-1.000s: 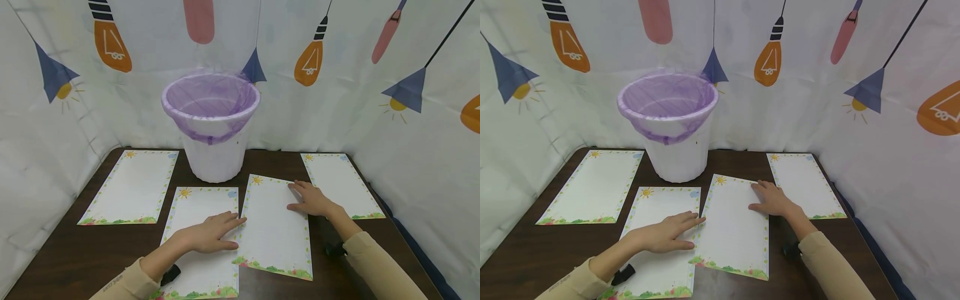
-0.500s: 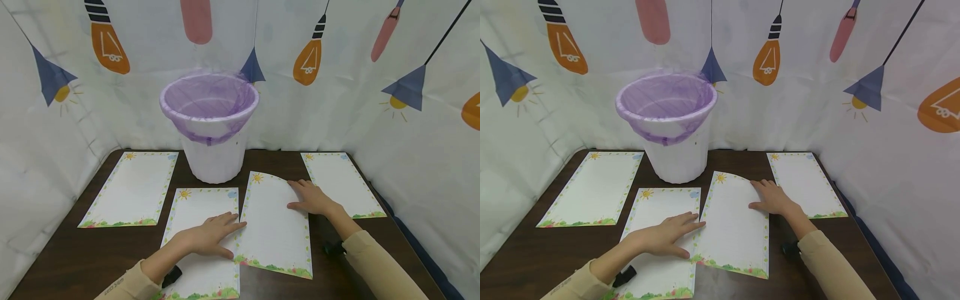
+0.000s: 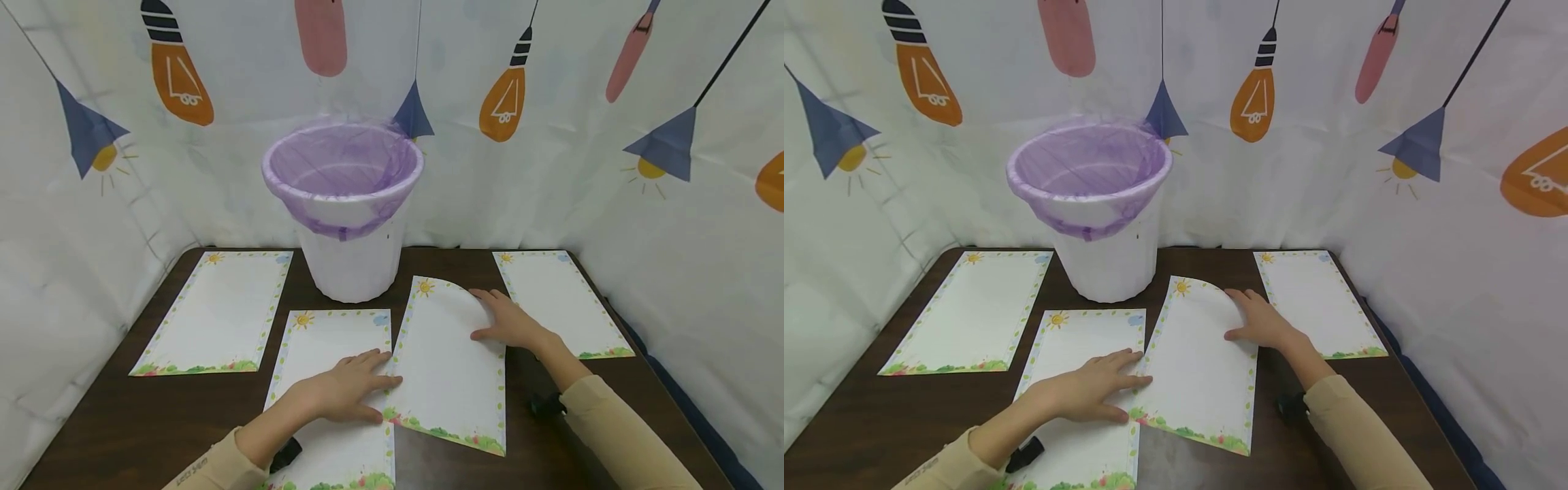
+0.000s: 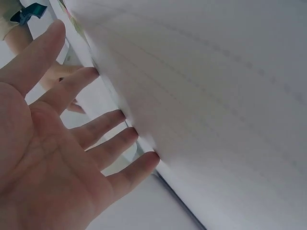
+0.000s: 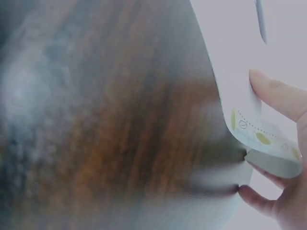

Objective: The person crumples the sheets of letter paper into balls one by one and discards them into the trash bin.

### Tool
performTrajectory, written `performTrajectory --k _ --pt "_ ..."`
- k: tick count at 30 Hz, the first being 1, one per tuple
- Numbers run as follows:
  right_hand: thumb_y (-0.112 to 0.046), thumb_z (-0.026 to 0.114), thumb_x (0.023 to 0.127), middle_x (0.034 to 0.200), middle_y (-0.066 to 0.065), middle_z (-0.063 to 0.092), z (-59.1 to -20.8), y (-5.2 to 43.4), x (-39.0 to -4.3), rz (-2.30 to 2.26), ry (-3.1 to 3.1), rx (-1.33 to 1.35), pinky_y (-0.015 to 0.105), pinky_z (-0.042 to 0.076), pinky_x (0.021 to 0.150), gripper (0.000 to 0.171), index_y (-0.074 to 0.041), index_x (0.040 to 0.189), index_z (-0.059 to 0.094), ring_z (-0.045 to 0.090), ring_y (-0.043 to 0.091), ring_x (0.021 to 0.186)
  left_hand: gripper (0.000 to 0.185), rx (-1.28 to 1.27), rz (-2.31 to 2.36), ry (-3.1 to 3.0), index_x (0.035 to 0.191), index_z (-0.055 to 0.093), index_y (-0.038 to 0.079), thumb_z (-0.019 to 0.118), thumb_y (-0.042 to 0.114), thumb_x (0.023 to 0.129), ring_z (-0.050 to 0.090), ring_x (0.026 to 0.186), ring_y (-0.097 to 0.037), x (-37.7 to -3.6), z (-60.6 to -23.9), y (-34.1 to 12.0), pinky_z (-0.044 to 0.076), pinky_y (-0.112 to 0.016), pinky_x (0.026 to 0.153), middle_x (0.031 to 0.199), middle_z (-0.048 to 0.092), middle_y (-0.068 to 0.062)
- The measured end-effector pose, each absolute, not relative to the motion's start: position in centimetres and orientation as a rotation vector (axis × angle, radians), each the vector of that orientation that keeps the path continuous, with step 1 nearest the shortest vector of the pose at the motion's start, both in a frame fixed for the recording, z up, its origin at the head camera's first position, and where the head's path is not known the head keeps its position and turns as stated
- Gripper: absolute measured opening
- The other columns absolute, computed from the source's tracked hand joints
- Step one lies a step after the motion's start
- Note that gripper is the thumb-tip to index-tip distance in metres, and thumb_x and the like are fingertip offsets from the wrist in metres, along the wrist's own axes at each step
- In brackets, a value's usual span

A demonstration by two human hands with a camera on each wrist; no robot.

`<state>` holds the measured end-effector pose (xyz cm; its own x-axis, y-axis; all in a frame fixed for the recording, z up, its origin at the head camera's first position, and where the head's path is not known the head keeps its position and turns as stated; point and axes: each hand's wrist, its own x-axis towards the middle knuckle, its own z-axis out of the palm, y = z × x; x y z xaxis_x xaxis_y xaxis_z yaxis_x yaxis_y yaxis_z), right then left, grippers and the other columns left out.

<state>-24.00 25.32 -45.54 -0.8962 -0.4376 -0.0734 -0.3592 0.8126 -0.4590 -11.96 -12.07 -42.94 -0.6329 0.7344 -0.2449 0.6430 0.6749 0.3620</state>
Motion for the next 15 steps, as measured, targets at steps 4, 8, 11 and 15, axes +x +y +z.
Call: performTrajectory --k 4,8,11,15 --pt "-0.035 0.088 0.084 0.132 0.017 0.051 -45.49 25.64 -23.93 -0.801 2.832 -0.666 0.055 0.048 0.095 0.089 -0.009 0.155 0.041 0.056 0.034 0.113 0.058 1.091 0.329 2.526 0.15 0.055 0.023 0.071 0.041 0.097 0.025 0.151 -0.035 -11.96 -42.89 -11.9 0.032 -0.059 0.113 0.163 0.031 -0.017" --pt "-0.028 0.082 0.09 0.134 0.017 0.051 -45.3 25.93 -24.01 -0.972 2.795 -0.731 0.056 0.044 0.099 0.074 -0.007 0.151 0.045 0.053 0.034 0.118 0.054 1.081 0.323 2.53 0.147 0.058 0.023 0.07 0.041 0.098 0.026 0.151 -0.033 -12.05 -42.98 -11.79 0.033 -0.058 0.113 0.163 0.034 -0.013" --pt "-0.025 0.077 0.096 0.142 0.016 0.05 -45.16 26.08 -24.14 -1.078 2.739 -0.735 0.057 0.039 0.105 0.065 -0.009 0.15 0.045 0.048 0.036 0.128 0.052 1.069 0.327 2.529 0.145 0.06 0.022 0.071 0.041 0.098 0.027 0.151 -0.033 -12.04 -43.0 -11.79 0.033 -0.057 0.114 0.162 0.035 -0.012" --pt "-0.022 0.071 0.1 0.144 0.015 0.052 -44.61 26.13 -24.07 -1.225 2.654 -0.702 0.059 0.033 0.109 0.047 -0.01 0.142 0.053 0.045 0.037 0.135 0.051 1.069 0.327 2.532 0.143 0.061 0.022 0.071 0.041 0.097 0.027 0.151 -0.033 -12.01 -42.84 -11.83 0.033 -0.057 0.113 0.162 0.036 -0.011"
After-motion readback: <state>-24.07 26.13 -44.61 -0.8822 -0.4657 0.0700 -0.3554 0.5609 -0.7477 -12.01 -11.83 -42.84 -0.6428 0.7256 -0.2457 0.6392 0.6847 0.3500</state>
